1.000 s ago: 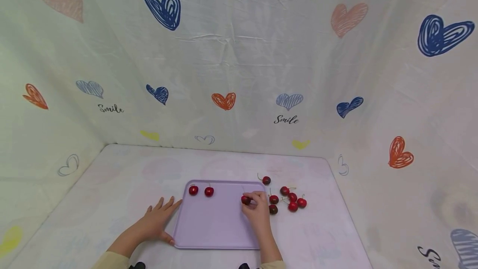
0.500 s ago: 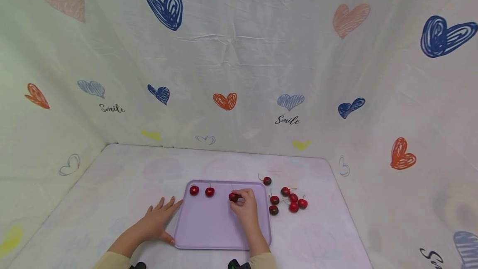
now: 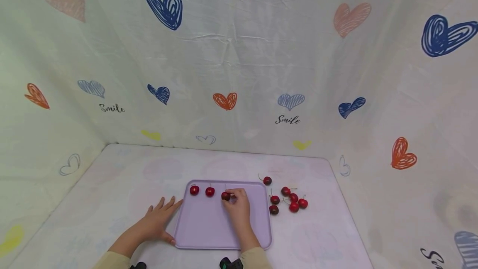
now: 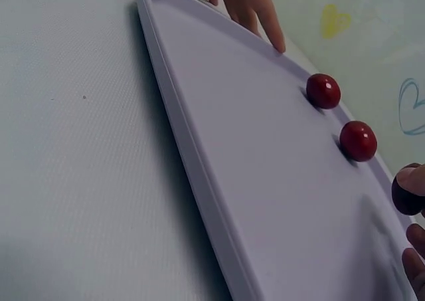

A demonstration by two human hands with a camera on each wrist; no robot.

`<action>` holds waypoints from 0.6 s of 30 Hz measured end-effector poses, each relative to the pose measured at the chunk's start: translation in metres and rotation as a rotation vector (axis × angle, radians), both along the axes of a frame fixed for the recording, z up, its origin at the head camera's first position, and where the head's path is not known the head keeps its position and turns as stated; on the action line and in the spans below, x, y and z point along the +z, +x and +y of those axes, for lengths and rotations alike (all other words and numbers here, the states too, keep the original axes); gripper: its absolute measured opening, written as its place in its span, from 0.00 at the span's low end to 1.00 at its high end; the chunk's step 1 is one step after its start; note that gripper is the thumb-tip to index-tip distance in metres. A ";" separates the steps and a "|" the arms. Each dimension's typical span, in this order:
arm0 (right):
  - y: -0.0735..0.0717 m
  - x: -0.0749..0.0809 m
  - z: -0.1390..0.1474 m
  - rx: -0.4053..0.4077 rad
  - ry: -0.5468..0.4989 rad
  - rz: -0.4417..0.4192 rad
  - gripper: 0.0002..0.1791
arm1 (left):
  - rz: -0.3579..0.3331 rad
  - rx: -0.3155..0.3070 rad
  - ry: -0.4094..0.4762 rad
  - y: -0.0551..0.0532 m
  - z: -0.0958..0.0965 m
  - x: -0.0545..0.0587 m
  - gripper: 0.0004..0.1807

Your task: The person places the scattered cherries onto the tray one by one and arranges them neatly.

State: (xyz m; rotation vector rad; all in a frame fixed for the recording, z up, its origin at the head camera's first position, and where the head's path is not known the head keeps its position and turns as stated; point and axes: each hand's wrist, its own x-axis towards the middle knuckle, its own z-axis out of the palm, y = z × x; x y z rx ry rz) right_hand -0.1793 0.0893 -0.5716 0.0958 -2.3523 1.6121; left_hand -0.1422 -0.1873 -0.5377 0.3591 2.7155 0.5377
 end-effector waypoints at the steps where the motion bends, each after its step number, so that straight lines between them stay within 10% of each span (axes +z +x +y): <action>1: -0.001 0.000 -0.001 -0.008 0.014 0.004 0.15 | -0.001 0.001 0.000 0.000 0.000 0.000 0.66; 18: -0.011 -0.008 -0.010 -0.047 0.114 -0.050 0.15 | 0.001 -0.004 -0.004 -0.001 -0.001 -0.002 0.66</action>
